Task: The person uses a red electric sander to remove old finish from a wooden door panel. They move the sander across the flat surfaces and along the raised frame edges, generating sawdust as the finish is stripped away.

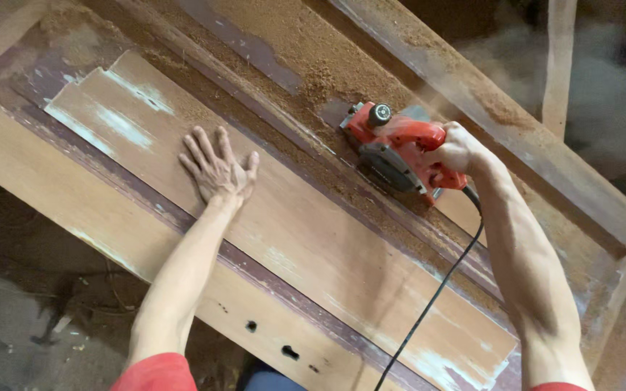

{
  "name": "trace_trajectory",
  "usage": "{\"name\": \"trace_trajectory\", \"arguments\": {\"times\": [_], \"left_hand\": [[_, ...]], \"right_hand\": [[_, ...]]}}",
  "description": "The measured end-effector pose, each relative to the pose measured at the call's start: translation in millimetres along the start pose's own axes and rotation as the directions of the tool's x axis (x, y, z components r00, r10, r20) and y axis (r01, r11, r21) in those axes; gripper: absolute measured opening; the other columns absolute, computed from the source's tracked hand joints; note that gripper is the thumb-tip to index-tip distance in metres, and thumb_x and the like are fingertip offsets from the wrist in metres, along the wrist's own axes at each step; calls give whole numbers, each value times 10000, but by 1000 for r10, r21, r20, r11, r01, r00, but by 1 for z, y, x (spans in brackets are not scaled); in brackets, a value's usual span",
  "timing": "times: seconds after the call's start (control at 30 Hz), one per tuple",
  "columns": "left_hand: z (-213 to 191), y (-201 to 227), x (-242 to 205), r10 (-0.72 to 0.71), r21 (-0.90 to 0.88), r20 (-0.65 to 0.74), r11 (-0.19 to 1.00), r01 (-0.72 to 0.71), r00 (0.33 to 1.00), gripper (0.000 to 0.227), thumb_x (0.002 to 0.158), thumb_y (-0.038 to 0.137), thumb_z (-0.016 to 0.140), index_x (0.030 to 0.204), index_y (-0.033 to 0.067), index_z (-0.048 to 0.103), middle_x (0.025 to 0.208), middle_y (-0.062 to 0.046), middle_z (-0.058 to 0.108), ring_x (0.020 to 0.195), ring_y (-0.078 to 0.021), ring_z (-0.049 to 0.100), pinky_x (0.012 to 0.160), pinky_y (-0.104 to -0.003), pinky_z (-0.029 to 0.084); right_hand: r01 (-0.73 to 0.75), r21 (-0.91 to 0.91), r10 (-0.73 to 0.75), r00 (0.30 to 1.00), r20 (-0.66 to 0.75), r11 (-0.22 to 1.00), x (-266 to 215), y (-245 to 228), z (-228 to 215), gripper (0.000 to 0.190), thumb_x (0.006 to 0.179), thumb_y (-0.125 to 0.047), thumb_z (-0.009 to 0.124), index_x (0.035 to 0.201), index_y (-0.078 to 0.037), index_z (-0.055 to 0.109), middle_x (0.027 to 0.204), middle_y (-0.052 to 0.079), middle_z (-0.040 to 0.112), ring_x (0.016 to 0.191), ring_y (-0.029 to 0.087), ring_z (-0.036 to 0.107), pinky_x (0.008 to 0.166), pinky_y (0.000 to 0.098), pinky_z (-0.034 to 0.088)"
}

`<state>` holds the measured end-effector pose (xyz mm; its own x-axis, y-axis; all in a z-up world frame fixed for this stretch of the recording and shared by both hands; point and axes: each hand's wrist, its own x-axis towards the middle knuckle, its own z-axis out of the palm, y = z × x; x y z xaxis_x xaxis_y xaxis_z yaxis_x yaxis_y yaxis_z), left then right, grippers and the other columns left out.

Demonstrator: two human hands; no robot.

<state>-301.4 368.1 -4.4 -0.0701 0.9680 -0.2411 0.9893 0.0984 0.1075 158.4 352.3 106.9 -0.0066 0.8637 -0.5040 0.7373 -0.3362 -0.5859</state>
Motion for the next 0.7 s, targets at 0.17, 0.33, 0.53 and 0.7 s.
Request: {"name": "trace_trajectory", "arguments": {"times": [0.17, 0.33, 0.53, 0.7], "left_hand": [[-1, 2, 5, 4, 5, 38, 1000, -4, 999, 920, 955, 748, 233, 1655, 175, 65, 1672, -256, -99, 1545, -457, -64, 1215, -653, -34], [-4, 2, 5, 23, 8, -7, 1000, -23, 1000, 906, 970, 723, 256, 1659, 165, 70, 1671, -269, -88, 1543, -484, -59, 1209, -666, -20], [-8, 2, 3, 18, -29, 22, 999, -17, 1000, 914, 972, 725, 295, 1673, 177, 86, 1680, -276, -63, 1548, -488, -46, 1226, -680, 4], [-7, 2, 0, 14, -10, 29, 1000, -13, 999, 895, 1004, 715, 325, 1683, 199, 53, 1699, -294, -61, 1576, -500, -40, 1247, -685, 12]], "right_hand": [[-6, -11, 6, 1000, 12, 1000, 14, -27, 3, 430, 589, -53, 757, 1018, -66, 745, 838, 59, 759, 713, 161, 685, 696, 339, 590], [-35, 39, 33, 999, 35, 999, 35, -72, 16, 390, 646, -91, 725, 1035, -81, 751, 814, 62, 763, 658, 148, 697, 631, 322, 594], [-12, 44, 11, 999, 42, 999, 53, -108, 27, 241, 696, -127, 778, 896, 5, 752, 743, 118, 722, 578, 172, 670, 505, 353, 552], [-22, -29, 23, 999, 41, 999, 67, -127, 31, 248, 670, -122, 764, 895, -17, 767, 757, 94, 749, 615, 173, 708, 579, 359, 596]]}}
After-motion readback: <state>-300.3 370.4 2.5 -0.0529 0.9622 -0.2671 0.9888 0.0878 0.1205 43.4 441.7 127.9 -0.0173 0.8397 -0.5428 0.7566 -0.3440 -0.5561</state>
